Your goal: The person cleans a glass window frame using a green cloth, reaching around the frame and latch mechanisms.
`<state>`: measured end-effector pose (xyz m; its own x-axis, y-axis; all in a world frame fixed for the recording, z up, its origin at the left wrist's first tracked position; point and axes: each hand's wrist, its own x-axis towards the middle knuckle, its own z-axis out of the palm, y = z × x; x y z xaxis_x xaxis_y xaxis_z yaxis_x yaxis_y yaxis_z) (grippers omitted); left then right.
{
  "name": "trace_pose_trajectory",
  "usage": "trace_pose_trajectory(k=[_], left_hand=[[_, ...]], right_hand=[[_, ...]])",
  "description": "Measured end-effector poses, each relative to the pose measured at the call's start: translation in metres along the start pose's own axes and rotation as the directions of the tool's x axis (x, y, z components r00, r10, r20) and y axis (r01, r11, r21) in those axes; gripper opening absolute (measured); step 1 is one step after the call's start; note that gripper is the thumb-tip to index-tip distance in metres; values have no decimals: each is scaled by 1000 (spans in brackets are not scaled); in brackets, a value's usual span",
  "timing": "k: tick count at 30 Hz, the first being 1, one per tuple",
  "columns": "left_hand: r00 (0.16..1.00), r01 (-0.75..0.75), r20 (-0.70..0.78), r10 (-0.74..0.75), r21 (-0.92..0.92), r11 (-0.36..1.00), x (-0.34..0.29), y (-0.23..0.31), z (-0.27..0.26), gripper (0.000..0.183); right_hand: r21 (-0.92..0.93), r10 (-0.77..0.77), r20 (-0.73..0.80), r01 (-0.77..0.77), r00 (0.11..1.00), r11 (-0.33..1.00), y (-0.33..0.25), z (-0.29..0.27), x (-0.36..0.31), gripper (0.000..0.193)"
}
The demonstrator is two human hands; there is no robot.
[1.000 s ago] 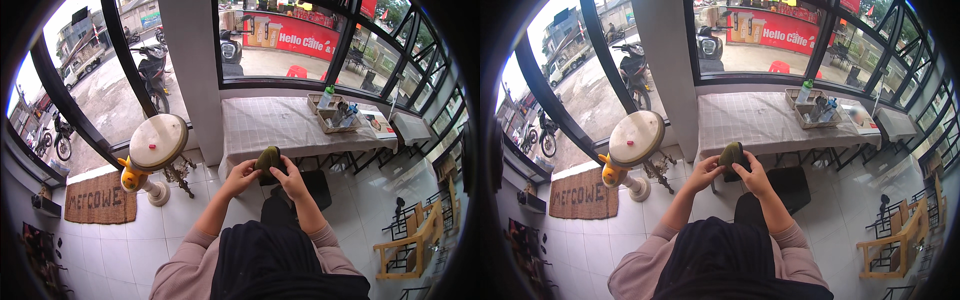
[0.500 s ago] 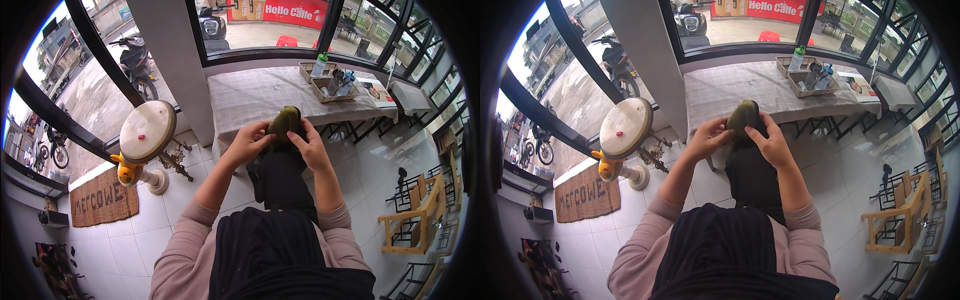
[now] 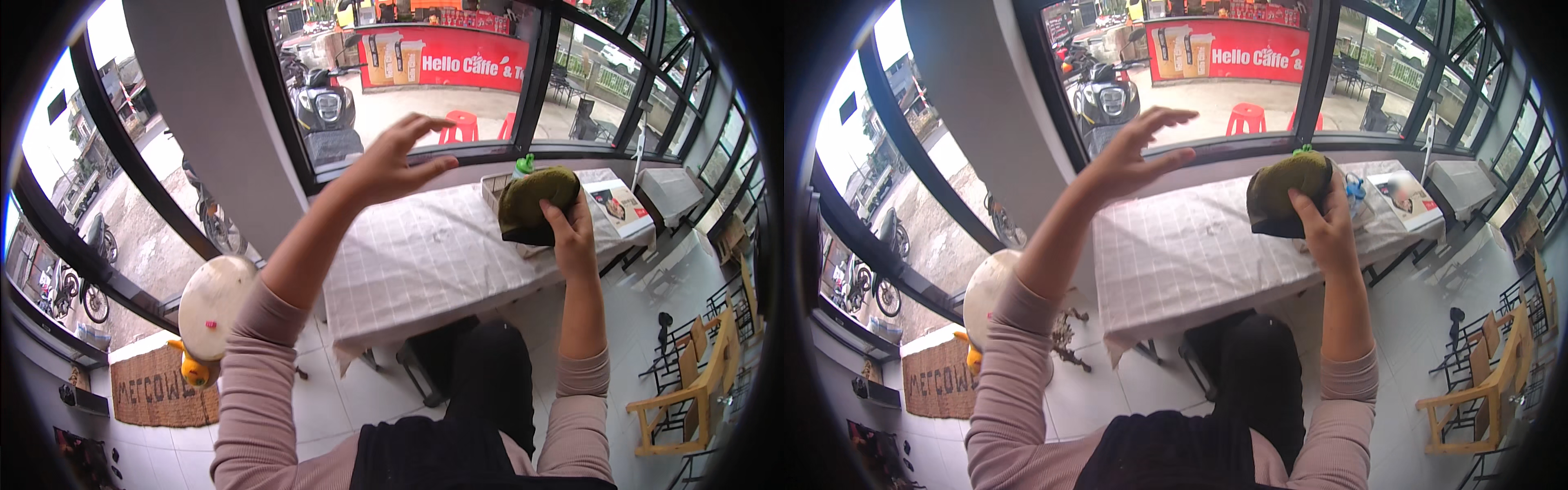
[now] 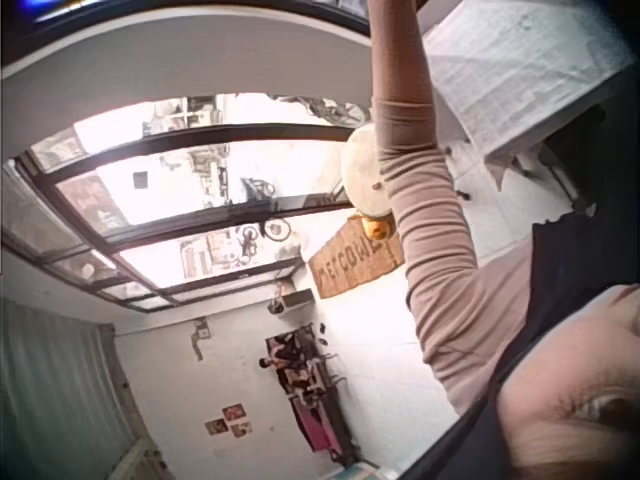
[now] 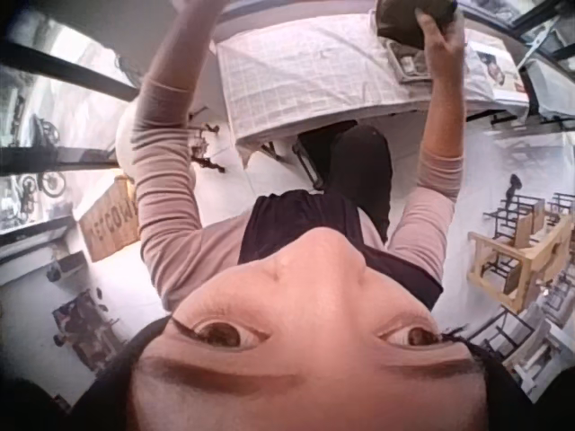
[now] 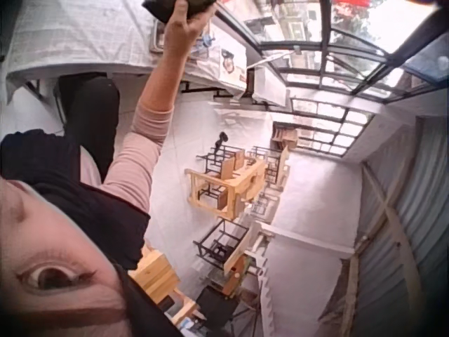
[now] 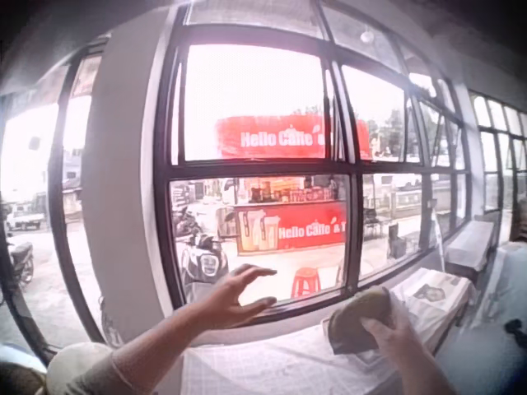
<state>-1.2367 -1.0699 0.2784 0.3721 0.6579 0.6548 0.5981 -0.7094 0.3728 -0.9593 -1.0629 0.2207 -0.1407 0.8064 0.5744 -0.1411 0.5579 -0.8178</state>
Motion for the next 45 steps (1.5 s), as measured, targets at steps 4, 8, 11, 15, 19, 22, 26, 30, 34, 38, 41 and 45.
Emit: trace_pose_trajectory(k=[4,8,11,15,19,22,26,30,34,38,41,45], left_hand=[[989,3,123,-78,514,858,174,-163,-101,47],[808,588,-577,-117,782,205,300,-259,-171,57],[643,733,-766,-31,603,316,358,-314,-200,52],[793,606,-533,-295,742,288,380,-330,-216,49],[785,601,-489,-379,748,280,379,-327,-217,52],[769,628,-516,-377,720,295,387,-314,-211,49],[760,646,-528,-378,674,359,389,-314,-213,43],[764,642,-508,-398,658,392,388,-316,-216,42],[763,646,-514,-392,630,431,385,-314,-221,44],[750,661,-531,-394,608,440,383,-318,-223,44],[729,684,-549,-409,586,434,382,-319,-221,43],[725,689,-556,-408,568,451,383,-316,-221,43]], right_hand=[[-76,-90,0,90,996,993,34,-12,178,29],[-118,-334,242,369,911,922,76,-55,314,35],[-125,-180,334,232,925,965,86,-96,368,37],[-352,-52,82,78,995,933,105,-157,407,36],[-399,-127,-159,54,979,916,91,-139,478,35],[-421,-292,-144,209,945,883,63,-82,567,39],[-592,-484,51,417,873,689,52,23,665,42],[-691,-263,268,375,927,618,61,158,679,41],[-666,-230,327,396,916,632,45,239,661,37],[-695,-173,357,384,918,607,43,222,675,29],[-805,-123,288,310,950,505,44,193,686,28],[-914,37,117,93,992,394,48,142,707,32]])
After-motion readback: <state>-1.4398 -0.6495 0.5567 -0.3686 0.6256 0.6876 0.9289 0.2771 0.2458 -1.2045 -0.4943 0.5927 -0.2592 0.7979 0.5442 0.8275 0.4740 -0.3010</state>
